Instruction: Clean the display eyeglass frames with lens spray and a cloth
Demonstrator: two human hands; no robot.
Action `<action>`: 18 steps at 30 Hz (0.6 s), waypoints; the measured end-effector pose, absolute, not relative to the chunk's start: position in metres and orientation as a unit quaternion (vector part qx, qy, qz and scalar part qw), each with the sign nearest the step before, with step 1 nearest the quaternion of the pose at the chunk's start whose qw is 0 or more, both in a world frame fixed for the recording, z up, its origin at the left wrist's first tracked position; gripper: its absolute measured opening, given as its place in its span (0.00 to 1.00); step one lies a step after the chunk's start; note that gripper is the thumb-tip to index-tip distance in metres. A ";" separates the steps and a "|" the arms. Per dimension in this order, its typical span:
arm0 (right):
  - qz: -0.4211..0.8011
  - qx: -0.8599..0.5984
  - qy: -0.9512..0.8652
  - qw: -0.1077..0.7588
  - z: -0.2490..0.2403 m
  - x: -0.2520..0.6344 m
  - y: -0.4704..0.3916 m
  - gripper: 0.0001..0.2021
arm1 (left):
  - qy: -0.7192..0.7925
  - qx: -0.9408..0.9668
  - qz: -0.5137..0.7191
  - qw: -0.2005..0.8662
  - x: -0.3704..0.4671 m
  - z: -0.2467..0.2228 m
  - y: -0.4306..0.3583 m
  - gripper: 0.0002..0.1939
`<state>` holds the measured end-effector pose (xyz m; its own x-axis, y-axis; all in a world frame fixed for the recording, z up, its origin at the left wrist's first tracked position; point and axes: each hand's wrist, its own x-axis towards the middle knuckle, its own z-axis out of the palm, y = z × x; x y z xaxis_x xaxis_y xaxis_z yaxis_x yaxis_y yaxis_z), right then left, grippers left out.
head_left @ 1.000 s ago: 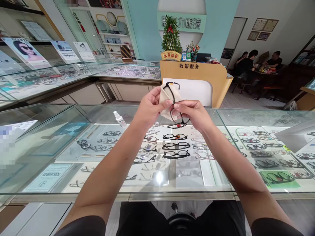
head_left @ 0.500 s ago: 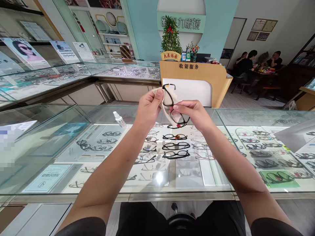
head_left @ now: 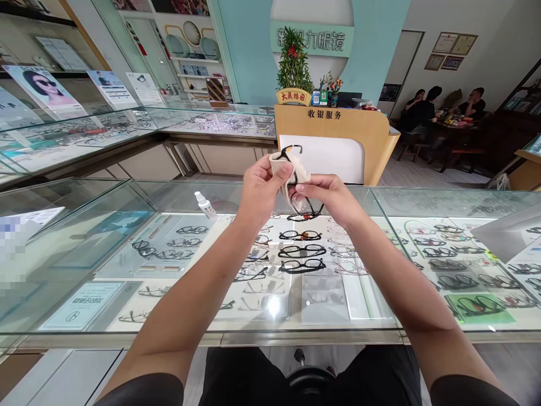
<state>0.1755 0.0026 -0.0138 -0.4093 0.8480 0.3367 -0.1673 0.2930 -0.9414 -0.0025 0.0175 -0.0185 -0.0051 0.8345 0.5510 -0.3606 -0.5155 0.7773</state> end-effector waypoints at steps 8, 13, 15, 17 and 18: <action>0.539 -0.237 -0.641 0.493 -0.011 0.181 0.005 0.14 | 0.191 0.573 0.619 0.502 -0.013 -0.013 0.019 0.26; 0.583 -0.238 -0.601 0.492 -0.013 0.183 0.010 0.16 | 0.188 0.568 0.606 0.524 -0.011 -0.014 0.020 0.30; 0.587 -0.240 -0.598 0.490 -0.016 0.178 0.009 0.17 | 0.196 0.556 0.626 0.511 -0.007 -0.017 0.020 0.29; 0.578 -0.246 -0.605 0.489 -0.019 0.172 0.007 0.18 | 0.205 0.539 0.659 0.484 -0.004 -0.021 0.022 0.27; 0.570 -0.249 -0.612 0.488 -0.021 0.170 0.006 0.19 | 0.211 0.529 0.675 0.469 -0.003 -0.022 0.023 0.27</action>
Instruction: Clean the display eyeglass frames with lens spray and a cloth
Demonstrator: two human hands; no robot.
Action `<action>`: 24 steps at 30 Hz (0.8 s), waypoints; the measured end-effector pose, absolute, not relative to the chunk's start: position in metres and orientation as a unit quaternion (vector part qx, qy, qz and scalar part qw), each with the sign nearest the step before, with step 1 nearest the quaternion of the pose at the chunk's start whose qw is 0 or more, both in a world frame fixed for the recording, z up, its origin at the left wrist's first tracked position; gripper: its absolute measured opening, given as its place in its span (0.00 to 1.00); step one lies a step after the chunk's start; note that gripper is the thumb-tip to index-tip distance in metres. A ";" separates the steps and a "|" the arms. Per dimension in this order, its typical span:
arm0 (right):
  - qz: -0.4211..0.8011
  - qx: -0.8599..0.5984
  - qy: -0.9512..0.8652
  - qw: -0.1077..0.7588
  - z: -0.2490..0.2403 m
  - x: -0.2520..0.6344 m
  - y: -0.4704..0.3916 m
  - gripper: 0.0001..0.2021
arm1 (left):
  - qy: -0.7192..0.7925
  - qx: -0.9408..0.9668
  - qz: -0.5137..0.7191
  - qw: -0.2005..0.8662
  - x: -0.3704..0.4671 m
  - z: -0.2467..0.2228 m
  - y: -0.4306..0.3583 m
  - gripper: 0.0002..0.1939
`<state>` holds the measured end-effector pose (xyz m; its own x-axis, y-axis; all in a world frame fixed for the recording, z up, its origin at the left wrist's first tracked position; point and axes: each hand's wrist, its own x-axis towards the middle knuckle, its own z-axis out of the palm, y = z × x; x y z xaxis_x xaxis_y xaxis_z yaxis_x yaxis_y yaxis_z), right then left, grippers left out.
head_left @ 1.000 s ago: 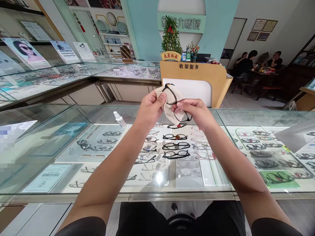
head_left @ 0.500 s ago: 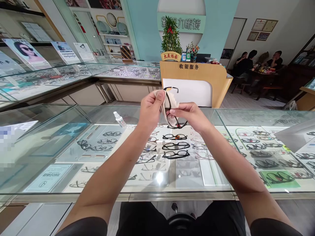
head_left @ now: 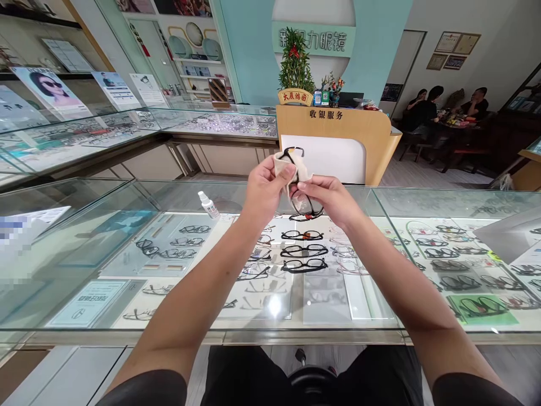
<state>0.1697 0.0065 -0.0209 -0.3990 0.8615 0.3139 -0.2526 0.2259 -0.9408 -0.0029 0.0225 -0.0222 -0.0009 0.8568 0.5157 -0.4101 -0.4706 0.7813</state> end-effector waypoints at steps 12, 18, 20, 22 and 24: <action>0.518 -0.268 -0.626 0.517 -0.020 0.178 0.012 0.13 | 0.218 0.487 0.661 0.527 -0.004 -0.022 0.029 0.22; 0.472 -0.266 -0.608 0.580 -0.011 0.189 0.012 0.11 | 0.235 0.494 0.621 0.561 -0.005 -0.022 0.023 0.25; 0.473 -0.270 -0.594 0.592 -0.009 0.188 0.011 0.14 | 0.236 0.510 0.590 0.580 -0.003 -0.023 0.018 0.26; 0.485 -0.272 -0.579 0.596 -0.009 0.186 0.011 0.15 | 0.230 0.519 0.570 0.595 0.000 -0.024 0.015 0.26; 0.500 -0.271 -0.567 0.596 -0.010 0.185 0.011 0.17 | 0.224 0.520 0.563 0.602 0.002 -0.025 0.013 0.26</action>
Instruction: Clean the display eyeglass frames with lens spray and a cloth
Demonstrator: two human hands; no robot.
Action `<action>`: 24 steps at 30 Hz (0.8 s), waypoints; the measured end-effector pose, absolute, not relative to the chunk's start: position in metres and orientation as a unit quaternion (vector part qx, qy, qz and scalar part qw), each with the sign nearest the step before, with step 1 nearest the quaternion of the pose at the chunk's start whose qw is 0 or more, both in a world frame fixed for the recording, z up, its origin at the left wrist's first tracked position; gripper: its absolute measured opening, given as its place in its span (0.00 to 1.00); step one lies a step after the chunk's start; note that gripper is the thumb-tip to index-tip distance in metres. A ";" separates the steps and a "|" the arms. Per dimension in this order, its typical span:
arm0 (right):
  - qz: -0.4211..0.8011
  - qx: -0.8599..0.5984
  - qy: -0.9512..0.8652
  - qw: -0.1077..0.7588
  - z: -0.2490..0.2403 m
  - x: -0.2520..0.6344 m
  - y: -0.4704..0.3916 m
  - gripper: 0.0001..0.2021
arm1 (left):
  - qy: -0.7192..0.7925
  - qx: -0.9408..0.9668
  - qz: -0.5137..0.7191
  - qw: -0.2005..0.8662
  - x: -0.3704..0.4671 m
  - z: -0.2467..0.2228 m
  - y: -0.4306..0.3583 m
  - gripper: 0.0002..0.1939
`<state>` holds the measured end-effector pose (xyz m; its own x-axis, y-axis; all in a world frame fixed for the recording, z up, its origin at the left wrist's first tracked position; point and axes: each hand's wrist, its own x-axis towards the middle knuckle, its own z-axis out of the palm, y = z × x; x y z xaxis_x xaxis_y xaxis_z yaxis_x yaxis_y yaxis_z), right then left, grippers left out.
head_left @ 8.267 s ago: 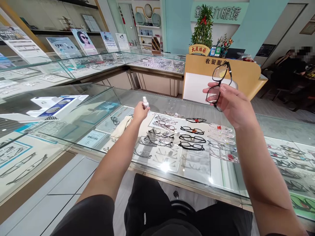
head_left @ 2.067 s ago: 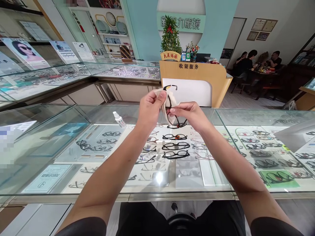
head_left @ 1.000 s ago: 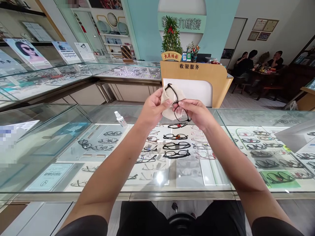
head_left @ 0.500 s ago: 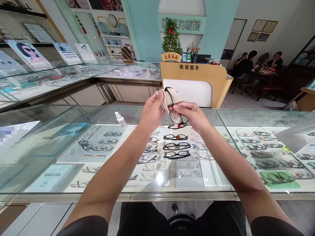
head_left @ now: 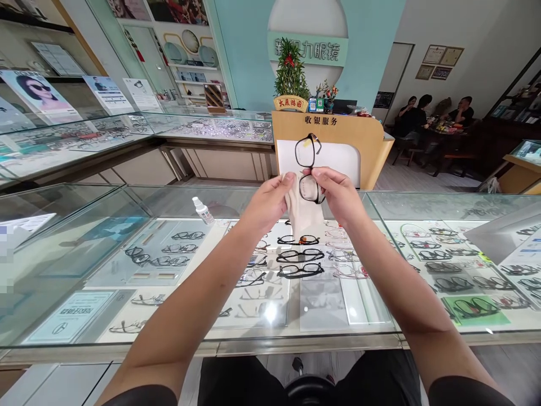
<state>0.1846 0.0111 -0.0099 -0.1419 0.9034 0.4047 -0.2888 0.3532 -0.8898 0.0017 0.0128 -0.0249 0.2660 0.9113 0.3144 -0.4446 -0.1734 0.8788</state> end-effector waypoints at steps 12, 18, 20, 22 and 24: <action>0.551 -0.259 -0.538 0.584 -0.020 0.178 0.016 0.20 | 0.263 0.559 0.514 0.595 0.002 -0.028 0.009 0.28; 0.488 -0.252 -0.591 0.590 -0.027 0.178 0.021 0.16 | 0.281 0.564 0.533 0.565 0.007 -0.027 0.005 0.30; 0.474 -0.264 -0.603 0.585 -0.028 0.178 0.022 0.17 | 0.291 0.562 0.541 0.554 0.009 -0.027 0.005 0.30; 0.465 -0.274 -0.607 0.583 -0.029 0.177 0.022 0.19 | 0.298 0.560 0.544 0.549 0.009 -0.029 0.006 0.30; 0.467 -0.275 -0.602 0.587 -0.029 0.177 0.022 0.20 | 0.297 0.558 0.543 0.553 0.009 -0.029 0.007 0.30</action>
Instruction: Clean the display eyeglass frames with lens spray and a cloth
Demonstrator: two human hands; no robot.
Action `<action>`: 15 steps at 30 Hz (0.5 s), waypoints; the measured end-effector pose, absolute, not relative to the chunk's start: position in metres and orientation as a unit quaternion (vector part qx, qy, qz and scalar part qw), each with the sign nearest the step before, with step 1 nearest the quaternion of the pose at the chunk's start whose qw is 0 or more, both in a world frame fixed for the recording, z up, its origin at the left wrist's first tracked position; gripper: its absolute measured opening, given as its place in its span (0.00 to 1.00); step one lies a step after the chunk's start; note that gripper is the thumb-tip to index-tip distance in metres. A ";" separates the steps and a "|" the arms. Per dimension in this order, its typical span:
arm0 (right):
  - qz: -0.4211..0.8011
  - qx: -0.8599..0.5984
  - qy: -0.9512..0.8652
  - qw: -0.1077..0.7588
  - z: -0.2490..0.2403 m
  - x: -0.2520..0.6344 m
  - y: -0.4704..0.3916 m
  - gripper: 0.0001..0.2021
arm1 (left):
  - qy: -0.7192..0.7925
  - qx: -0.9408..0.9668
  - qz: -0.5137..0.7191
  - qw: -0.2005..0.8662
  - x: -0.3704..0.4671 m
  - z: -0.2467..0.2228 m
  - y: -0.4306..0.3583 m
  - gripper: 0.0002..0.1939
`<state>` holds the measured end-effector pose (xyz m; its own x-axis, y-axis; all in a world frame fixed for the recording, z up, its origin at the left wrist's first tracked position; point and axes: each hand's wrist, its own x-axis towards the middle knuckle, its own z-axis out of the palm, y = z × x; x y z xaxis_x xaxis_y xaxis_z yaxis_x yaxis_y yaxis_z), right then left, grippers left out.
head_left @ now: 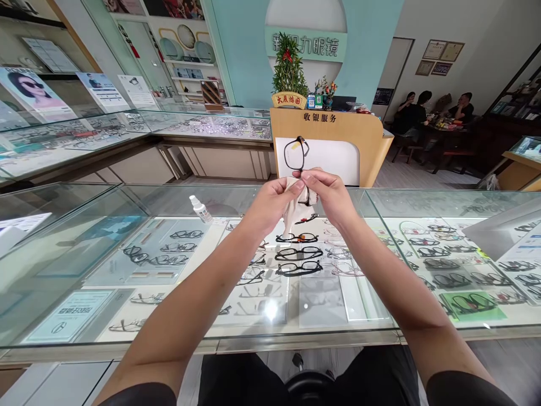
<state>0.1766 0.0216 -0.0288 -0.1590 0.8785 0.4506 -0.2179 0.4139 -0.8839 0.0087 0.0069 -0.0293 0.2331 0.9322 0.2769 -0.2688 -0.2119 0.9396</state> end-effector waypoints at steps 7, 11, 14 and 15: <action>0.525 -0.263 -0.555 0.589 -0.025 0.178 0.020 0.17 | 0.258 0.570 0.498 0.600 0.008 -0.028 0.007 0.28; 0.514 -0.285 -0.558 0.586 -0.023 0.179 0.017 0.19 | 0.231 0.583 0.504 0.593 0.009 -0.033 0.009 0.29; 0.497 -0.292 -0.560 0.595 -0.023 0.174 0.014 0.20 | 0.227 0.577 0.531 0.577 0.011 -0.036 0.008 0.27; 0.495 -0.294 -0.557 0.599 -0.024 0.171 0.012 0.21 | 0.227 0.573 0.540 0.573 0.013 -0.036 0.007 0.27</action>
<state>0.1713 0.0125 -0.0237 -0.1104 0.9197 0.3769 -0.2651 0.3382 -0.9030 0.0127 0.0074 -0.0362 0.3129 0.8792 0.3593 -0.3590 -0.2407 0.9018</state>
